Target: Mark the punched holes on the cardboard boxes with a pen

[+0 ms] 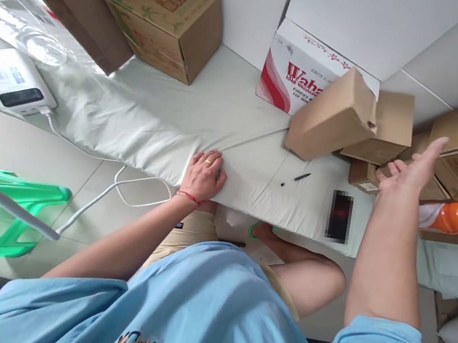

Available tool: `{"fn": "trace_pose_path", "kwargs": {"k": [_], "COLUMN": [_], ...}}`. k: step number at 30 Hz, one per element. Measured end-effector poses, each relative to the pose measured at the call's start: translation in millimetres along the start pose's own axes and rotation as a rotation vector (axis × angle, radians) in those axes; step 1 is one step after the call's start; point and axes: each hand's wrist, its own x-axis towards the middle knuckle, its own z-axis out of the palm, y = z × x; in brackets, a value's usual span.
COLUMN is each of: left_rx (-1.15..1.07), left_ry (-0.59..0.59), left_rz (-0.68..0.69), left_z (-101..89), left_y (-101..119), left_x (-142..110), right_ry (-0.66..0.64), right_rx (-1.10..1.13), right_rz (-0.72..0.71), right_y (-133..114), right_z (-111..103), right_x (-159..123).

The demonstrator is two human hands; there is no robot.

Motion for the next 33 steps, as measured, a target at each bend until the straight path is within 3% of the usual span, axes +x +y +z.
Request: {"fn": "trace_pose_path", "kwargs": {"k": [3, 4, 8, 15, 18, 21, 24, 26, 30, 33], "left_rx": [-0.071, -0.102, -0.271, -0.675, -0.798, -0.859, -0.861, -0.769, -0.478, -0.371], "left_ry": [0.010, 0.015, 0.020, -0.055, -0.110, -0.129, -0.122, -0.105, -0.055, -0.061], "left_rz": [-0.035, -0.054, -0.117, -0.170, -0.128, -0.064, 0.029, 0.208, 0.543, 0.650], "left_z": [-1.7, -1.8, 4.1, 49.2, 64.5, 52.8, 10.5, -25.2, -76.9, -83.8], "left_y": [0, 0, 11, 61, 81, 89, 89, 91, 105, 118], "left_x": [2, 4, 35, 149, 164, 145, 96, 53, -32, -74], "right_ry": [-0.065, -0.096, -0.249, -0.499, -0.564, -0.503, -0.461, -0.457, -0.503, -0.566], "right_rx": [0.177, 0.222, 0.266, 0.311, 0.339, 0.396, 0.433, 0.488, 0.718, 0.794], "right_rz": [0.307, 0.326, 0.203, 0.165, 0.160, 0.173, 0.157, 0.166, 0.352, 0.540], "right_y": [-6, -8, -8, -15, -20, -17, -12, -8, -2, 8], "right_z": [11, 17, 48, 130, 147, 142, 120, 102, 80, 77], "right_x": [-22, -30, -53, -82, -104, -128, -160, -190, -263, -307]}}
